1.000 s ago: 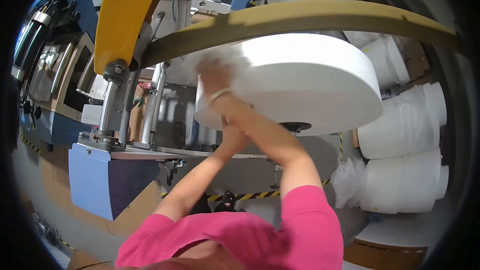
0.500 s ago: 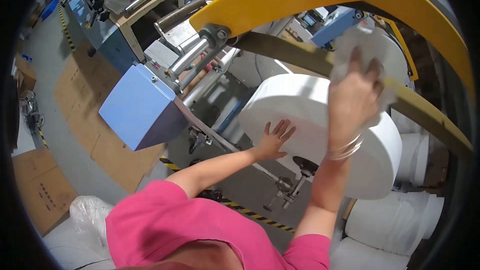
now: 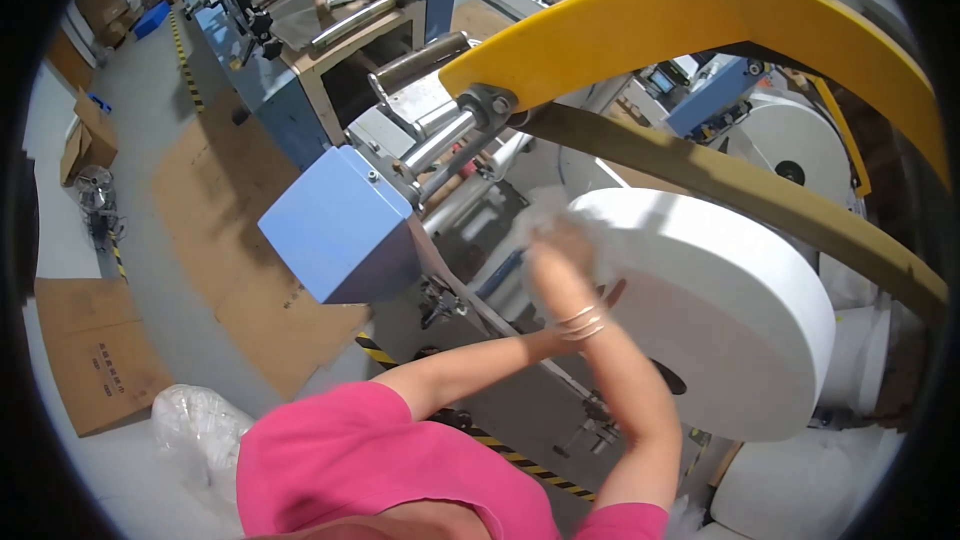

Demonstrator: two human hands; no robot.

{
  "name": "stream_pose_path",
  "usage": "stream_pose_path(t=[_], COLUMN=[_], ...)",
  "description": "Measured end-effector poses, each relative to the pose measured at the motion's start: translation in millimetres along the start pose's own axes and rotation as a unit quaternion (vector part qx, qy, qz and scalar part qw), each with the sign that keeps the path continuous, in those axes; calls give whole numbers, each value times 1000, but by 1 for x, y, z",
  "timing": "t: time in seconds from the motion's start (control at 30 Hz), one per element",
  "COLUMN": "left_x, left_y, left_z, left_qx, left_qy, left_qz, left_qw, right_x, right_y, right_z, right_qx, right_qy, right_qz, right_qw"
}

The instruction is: Load a large paper roll onto a machine spindle and prepare it for production by securing the lock and cleaning the roll surface.

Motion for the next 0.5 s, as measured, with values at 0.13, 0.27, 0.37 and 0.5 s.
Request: stream_pose_path(t=[0.13, 0.27, 0.37, 0.5], left_x=[-10, 2, -7, -6], left_y=[13, -12, -1, 3], left_z=[3, 18, 7, 15], left_qx=[-48, -101, -96, -50], left_qy=[143, 121, 115, 156], left_qz=[191, 219, 175, 237], left_qw=[970, 963, 973, 958], right_x=[-24, -29, -30, -9], right_y=[26, -55, -92, -28], right_z=[-101, -66, -2, 1], right_qx=[130, 126, -245, -73], right_qy=[-227, -160, 34, 8], right_qz=[-163, -64, 266, -100], right_qw=[951, 977, 932, 992])
Point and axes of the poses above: each hand's wrist, its own x-axis away from the middle knuckle, its own y-axis out of the back of the hand, z = x × y, the point moved 3 cm from there along -x, towards the middle knuckle, and after that the axes turned 14 degrees about -x, right-handed, at the moved point
